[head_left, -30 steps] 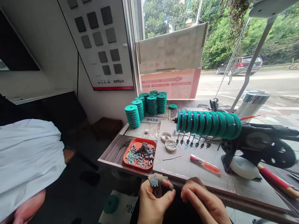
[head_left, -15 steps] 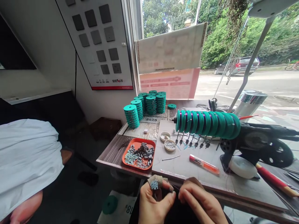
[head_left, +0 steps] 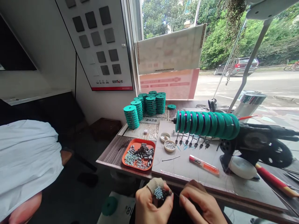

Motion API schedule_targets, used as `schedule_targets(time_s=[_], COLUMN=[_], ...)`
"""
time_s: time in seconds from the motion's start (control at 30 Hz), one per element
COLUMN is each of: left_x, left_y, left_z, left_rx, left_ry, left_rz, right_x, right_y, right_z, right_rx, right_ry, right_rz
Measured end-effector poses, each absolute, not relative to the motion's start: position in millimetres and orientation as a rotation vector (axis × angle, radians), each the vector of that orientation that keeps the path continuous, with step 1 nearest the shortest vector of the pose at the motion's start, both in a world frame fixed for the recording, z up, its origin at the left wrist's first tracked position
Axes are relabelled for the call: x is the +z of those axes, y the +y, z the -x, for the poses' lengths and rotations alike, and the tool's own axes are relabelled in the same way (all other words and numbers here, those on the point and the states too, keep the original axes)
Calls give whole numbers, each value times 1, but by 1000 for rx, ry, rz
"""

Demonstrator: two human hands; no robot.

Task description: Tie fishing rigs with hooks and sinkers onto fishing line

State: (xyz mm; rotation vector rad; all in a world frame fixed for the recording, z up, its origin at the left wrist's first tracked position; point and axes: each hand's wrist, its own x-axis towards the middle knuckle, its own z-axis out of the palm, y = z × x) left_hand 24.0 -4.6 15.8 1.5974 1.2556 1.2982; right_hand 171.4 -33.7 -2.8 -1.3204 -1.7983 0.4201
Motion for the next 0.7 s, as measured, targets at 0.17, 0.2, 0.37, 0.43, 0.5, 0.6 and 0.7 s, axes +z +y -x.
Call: schedule_targets(time_s=[0.17, 0.2, 0.37, 0.43, 0.5, 0.6, 0.7], left_x=[16, 17, 32, 37, 39, 36, 27], left_y=[-1, -1, -3, -3, 0, 6, 9], left_z=[-17, -15, -8, -5, -3, -2, -6], left_rx=[1038, 992, 903, 916, 913, 865, 892], left_ry=[1163, 1146, 989, 924, 874, 810, 819], left_rz=[-1549, -1515, -1199, -1085, -1008, -928, -818], right_x=[-1, -1, 2, 6, 11, 11, 2], right_y=[-32, -31, -33, -33, -33, -32, -31], right_z=[-176, -176, -175, -173, -172, -169, -169], right_rx=[511, 534, 578, 569, 546, 450, 348], right_ry=[-1959, -1953, -1832, -1812, -1832, -1914, -1952], right_rz=[1324, 1324, 1321, 1257, 1155, 1048, 1076])
